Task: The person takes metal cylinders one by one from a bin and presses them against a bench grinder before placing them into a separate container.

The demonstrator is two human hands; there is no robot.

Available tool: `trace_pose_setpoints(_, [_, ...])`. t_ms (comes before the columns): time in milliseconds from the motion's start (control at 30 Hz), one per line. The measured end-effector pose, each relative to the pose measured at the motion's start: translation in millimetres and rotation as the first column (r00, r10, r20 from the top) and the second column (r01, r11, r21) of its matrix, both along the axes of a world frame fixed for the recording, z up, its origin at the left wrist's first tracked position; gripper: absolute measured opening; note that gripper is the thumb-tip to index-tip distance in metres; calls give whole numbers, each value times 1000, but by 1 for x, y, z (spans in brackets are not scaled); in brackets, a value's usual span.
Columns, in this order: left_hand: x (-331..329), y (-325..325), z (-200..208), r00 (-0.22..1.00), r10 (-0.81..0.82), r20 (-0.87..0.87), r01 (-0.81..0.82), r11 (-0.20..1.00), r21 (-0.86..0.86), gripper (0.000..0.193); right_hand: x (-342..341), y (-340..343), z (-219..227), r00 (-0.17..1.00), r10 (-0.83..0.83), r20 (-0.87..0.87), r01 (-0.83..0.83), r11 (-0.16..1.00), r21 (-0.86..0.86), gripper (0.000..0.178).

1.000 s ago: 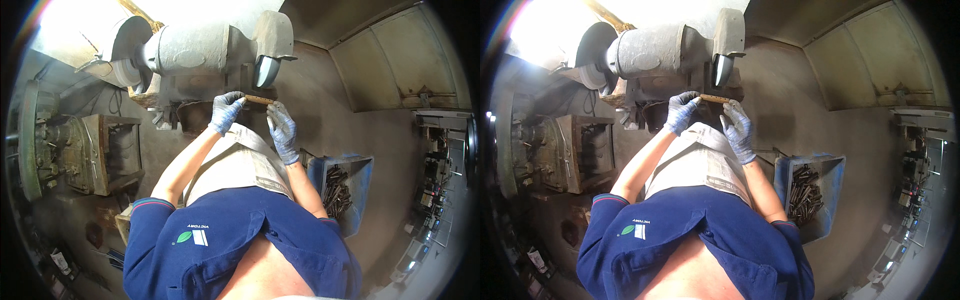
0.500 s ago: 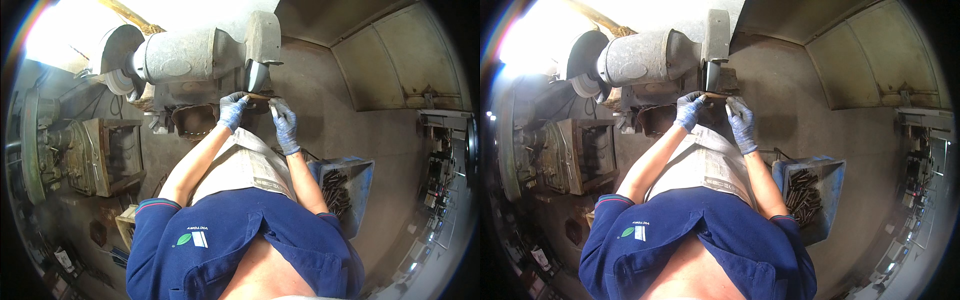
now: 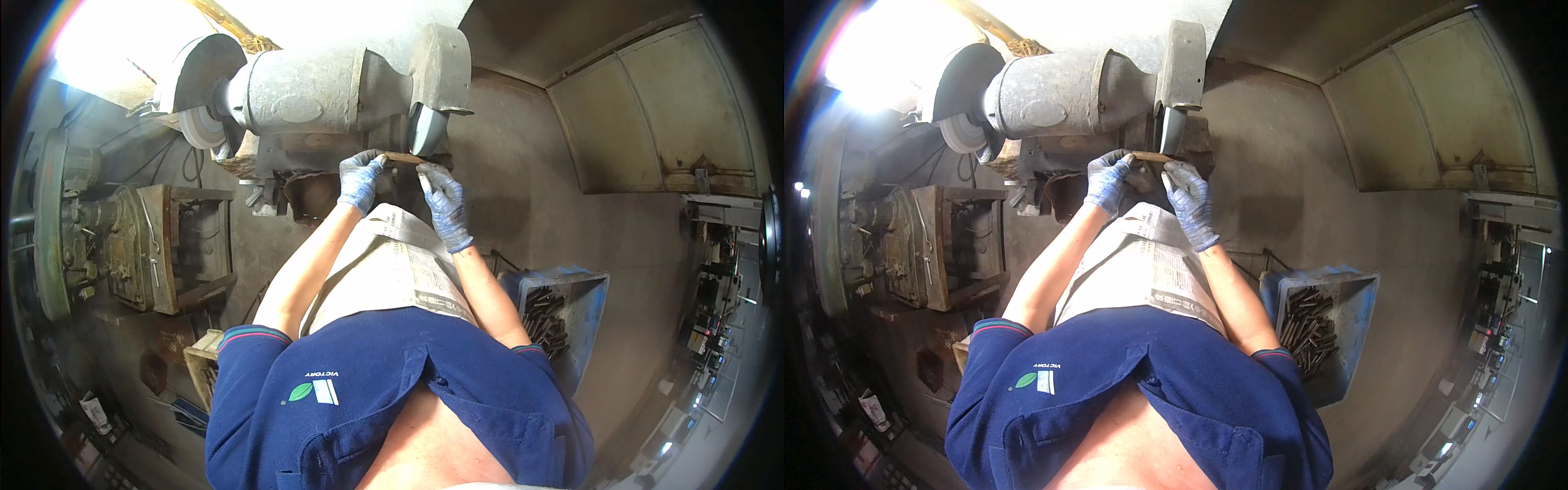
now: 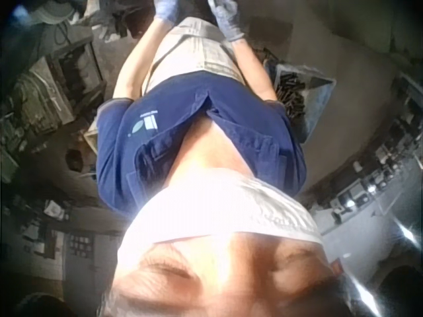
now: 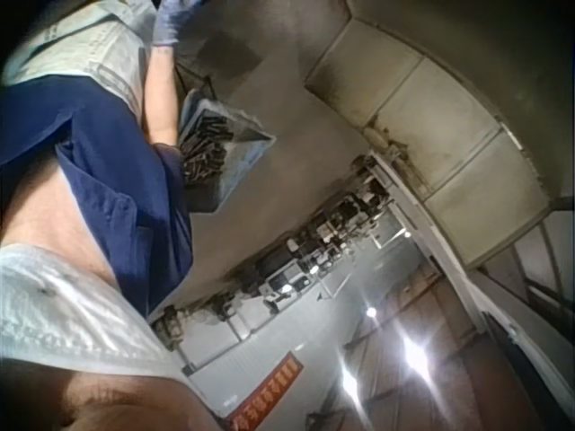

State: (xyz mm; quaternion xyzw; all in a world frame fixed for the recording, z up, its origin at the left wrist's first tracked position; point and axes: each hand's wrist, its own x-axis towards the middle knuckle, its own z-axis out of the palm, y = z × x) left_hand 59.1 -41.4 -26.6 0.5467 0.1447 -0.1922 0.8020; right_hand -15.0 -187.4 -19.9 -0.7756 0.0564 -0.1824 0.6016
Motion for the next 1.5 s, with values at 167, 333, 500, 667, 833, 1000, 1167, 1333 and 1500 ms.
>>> trace_pose_setpoints(167, [0, -12, 5, 998, -62, -11, 62, 998, 23, 8, -5, -15, 0, 995, -2, -98, 6, 999, 32, 16])
trace_pose_setpoints(333, [0, -34, 10, 992, -121, -32, 123, 990, 63, 9, -11, -35, -7, 994, -66, -90, 69, 997, 26, 14])
trace_pose_setpoints(500, [3, -28, -5, 996, -83, -20, 83, 997, -10, 10, -6, -25, -9, 994, -94, -61, 98, 993, 63, 8])
trace_pose_setpoints(667, [9, -9, -4, 998, -68, 5, 67, 995, 67, 10, 0, -10, -13, 998, -24, -53, 29, 996, 86, 7])
trace_pose_setpoints(833, [15, 8, -11, 995, -82, 65, 69, 982, 176, 10, 3, 4, -12, 996, 50, -71, -40, 991, 127, 14])
trace_pose_setpoints(1000, [14, 18, -19, 996, -50, 72, 45, 996, 72, 11, 7, 12, -16, 994, 83, -69, -68, 978, 199, 14])
trace_pose_setpoints(1167, [1, 42, -18, 983, -86, 161, 92, 995, -35, 11, -11, 15, 9, 983, 153, 106, -131, 973, -190, 24])
trace_pose_setpoints(1333, [-29, 58, 34, 971, -139, 193, 185, 952, -243, 17, -37, 16, 48, 944, 209, 257, -115, 935, -336, 37])
trace_pose_setpoints(1500, [-36, 68, 74, 952, -189, 240, 261, 914, -312, 19, -49, 13, 71, 923, 260, 282, -114, 889, -444, 44])
